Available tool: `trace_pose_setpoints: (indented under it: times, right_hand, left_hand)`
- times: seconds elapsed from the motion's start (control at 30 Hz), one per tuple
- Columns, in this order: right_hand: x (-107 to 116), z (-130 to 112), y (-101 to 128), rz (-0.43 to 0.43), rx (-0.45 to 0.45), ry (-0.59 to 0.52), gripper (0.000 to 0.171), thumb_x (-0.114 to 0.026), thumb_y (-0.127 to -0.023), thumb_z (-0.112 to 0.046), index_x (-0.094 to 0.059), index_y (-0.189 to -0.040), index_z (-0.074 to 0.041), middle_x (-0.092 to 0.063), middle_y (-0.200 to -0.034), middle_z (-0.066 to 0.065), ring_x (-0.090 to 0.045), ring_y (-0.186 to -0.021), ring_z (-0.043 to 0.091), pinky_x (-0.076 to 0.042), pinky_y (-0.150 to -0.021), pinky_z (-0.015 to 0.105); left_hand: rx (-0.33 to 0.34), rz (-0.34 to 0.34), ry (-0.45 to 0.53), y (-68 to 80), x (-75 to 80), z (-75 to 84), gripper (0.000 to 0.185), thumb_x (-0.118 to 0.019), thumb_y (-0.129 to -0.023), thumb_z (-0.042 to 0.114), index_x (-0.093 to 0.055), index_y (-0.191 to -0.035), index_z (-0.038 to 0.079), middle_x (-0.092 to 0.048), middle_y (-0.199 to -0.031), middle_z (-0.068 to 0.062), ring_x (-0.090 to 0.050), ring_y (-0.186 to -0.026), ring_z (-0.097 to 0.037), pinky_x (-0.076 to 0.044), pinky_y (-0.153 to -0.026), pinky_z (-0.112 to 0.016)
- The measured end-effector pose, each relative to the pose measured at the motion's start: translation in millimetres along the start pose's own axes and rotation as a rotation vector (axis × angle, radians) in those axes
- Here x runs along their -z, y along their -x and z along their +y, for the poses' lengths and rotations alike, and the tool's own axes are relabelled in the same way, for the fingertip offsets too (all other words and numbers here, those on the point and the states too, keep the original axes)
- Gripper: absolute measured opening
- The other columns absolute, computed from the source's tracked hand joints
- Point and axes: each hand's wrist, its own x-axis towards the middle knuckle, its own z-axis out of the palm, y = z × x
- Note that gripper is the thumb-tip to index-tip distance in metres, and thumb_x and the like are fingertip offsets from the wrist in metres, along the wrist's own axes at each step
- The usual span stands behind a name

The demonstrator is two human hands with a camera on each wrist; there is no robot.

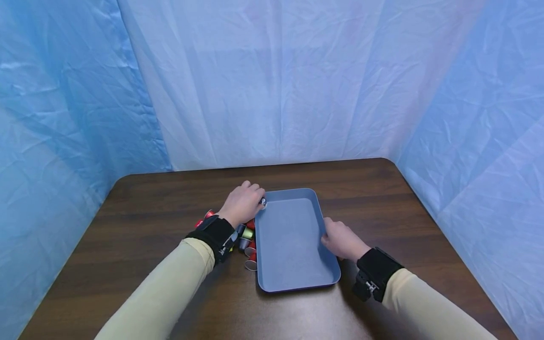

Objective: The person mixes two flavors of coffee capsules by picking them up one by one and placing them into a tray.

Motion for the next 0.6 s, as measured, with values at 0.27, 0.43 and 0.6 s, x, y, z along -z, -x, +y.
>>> trace_pose_setpoints:
  times: [0.27,0.43,0.6]
  right_hand:
    - [-0.2,1.0,-1.0,-0.002,-0.012,0.002,0.053,-0.051,-0.101,-0.005,-0.032,-0.147,0.015,-0.062,-0.113,0.029,-0.060,-0.059,0.017,-0.050,-0.048,0.034]
    - [-1.0,1.6,-2.2,0.001,-0.023,0.013,0.052,-0.051,-0.101,-0.005,-0.033,-0.146,0.015,-0.062,-0.112,0.029,-0.060,-0.059,0.017,-0.050,-0.048,0.033]
    - [-1.0,1.5,-2.6,-0.002,-0.023,0.011,0.052,-0.051,-0.101,-0.005,-0.033,-0.145,0.015,-0.062,-0.109,0.028,-0.060,-0.059,0.017,-0.050,-0.049,0.034]
  left_hand:
    - [0.036,-0.016,-0.056,-4.1,-4.6,-1.3,0.032,-0.074,-0.095,0.034,-0.073,-0.118,0.011,-0.061,-0.109,-0.005,-0.050,-0.097,-0.023,-0.049,-0.081,-0.035]
    - [0.040,-0.048,-0.095,-6.5,-5.6,1.0,0.036,-0.073,-0.095,0.036,-0.072,-0.121,0.011,-0.060,-0.112,-0.007,-0.050,-0.101,-0.025,-0.050,-0.086,-0.037]
    - [0.065,-0.099,-0.109,-7.6,-7.0,4.3,0.039,-0.072,-0.096,0.040,-0.072,-0.124,0.012,-0.060,-0.116,-0.009,-0.051,-0.106,-0.026,-0.051,-0.091,-0.039]
